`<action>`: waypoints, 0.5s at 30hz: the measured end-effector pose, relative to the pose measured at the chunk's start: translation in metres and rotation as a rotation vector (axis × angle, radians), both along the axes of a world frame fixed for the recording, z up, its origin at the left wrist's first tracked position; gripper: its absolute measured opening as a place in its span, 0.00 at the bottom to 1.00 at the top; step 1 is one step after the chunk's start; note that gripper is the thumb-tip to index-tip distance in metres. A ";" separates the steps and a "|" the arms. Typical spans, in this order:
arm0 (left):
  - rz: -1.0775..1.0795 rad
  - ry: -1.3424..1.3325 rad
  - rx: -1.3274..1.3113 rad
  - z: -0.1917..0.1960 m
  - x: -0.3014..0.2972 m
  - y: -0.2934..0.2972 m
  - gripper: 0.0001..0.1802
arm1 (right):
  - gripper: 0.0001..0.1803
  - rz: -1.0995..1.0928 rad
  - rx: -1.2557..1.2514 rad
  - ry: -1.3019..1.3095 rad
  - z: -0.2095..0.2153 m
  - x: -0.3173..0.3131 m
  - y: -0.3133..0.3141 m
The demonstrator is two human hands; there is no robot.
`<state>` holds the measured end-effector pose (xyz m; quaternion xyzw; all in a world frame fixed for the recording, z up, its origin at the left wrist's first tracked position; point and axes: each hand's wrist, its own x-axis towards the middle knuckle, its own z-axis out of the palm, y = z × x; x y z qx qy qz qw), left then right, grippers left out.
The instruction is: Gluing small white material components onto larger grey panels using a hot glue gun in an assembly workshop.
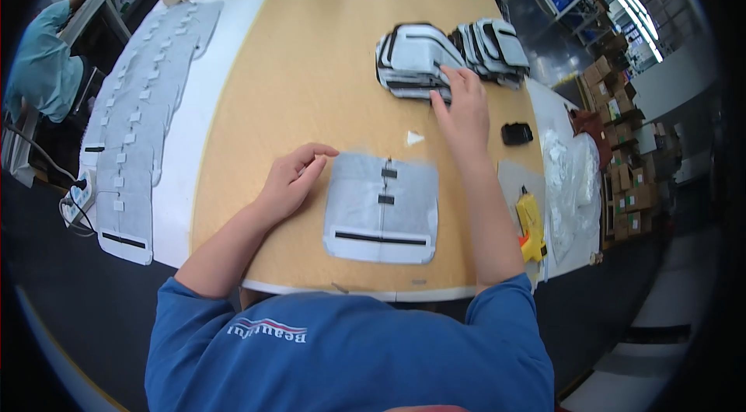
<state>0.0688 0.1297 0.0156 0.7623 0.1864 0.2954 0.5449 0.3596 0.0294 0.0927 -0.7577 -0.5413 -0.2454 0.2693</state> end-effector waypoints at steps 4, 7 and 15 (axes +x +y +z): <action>-0.125 -0.097 -0.661 0.007 -0.005 0.006 0.16 | 0.24 0.011 -0.161 -0.184 -0.018 0.045 0.052; -0.103 -0.074 -0.606 0.003 -0.004 0.009 0.16 | 0.26 0.106 -0.313 -0.036 -0.018 0.064 0.060; -0.024 0.030 0.002 0.004 0.000 0.010 0.17 | 0.11 0.078 -0.203 -0.088 0.002 0.079 0.059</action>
